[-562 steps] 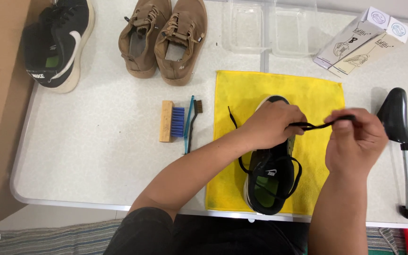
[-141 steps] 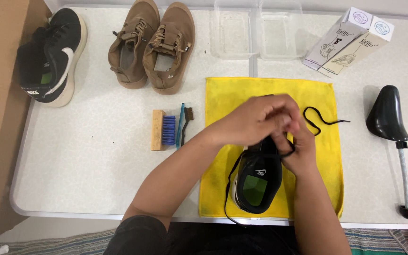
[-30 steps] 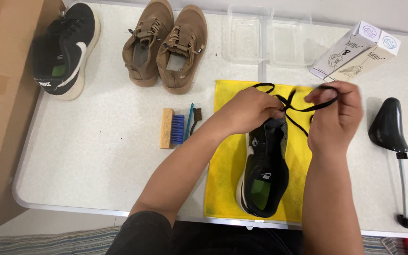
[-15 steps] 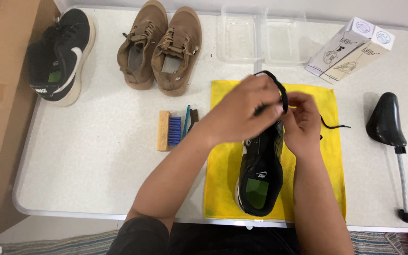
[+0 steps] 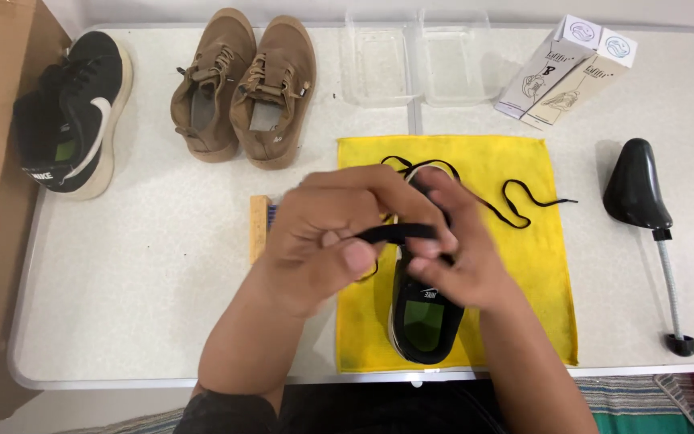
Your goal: The person unties the shoelaces of a black sneaker placed on a yellow cloth. They pull the laces through the eyelets one by one, starting from the top and working downwards, until the laces are completely removed from the shoe.
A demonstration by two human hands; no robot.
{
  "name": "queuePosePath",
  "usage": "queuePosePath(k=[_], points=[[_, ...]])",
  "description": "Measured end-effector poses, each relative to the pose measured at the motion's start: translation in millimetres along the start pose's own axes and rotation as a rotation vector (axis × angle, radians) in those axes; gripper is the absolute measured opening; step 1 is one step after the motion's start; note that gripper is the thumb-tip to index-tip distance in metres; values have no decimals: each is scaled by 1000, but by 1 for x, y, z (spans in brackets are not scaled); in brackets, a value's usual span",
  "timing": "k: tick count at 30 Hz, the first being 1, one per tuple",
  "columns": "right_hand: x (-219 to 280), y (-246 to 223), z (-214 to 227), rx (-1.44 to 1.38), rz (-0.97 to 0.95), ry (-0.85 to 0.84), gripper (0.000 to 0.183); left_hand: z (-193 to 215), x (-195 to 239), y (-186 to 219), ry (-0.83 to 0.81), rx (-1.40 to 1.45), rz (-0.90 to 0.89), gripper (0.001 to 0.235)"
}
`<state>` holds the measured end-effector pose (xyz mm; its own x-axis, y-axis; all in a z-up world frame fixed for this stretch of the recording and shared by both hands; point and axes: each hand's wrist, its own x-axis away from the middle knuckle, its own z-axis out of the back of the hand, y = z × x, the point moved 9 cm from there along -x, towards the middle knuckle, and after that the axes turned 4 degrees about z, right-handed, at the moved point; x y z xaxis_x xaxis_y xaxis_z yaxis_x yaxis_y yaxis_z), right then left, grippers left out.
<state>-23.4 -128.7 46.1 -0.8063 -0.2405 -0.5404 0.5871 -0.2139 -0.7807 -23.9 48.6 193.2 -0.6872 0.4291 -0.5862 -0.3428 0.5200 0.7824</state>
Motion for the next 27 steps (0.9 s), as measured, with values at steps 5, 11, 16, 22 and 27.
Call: queuePosePath(k=[5, 11, 16, 22, 27], points=[[-8, -58, -54, -223, -41, -498, 48, 20, 11, -5, 107, 161, -7, 47], [-14, -59, -50, -72, -33, -253, 80, 24, 29, 18, 268, 118, -1, 56], [-10, -69, -77, -396, -110, -478, 33, 14, 27, 23, 224, -157, -3, 45], [42, -2, 75, -88, -142, -71, 24, 135, 74, 60, 666, -127, -144, 27], [47, -2, 193, 183, -245, 67, 37, 175, 98, 87, 1023, -227, -163, 36]])
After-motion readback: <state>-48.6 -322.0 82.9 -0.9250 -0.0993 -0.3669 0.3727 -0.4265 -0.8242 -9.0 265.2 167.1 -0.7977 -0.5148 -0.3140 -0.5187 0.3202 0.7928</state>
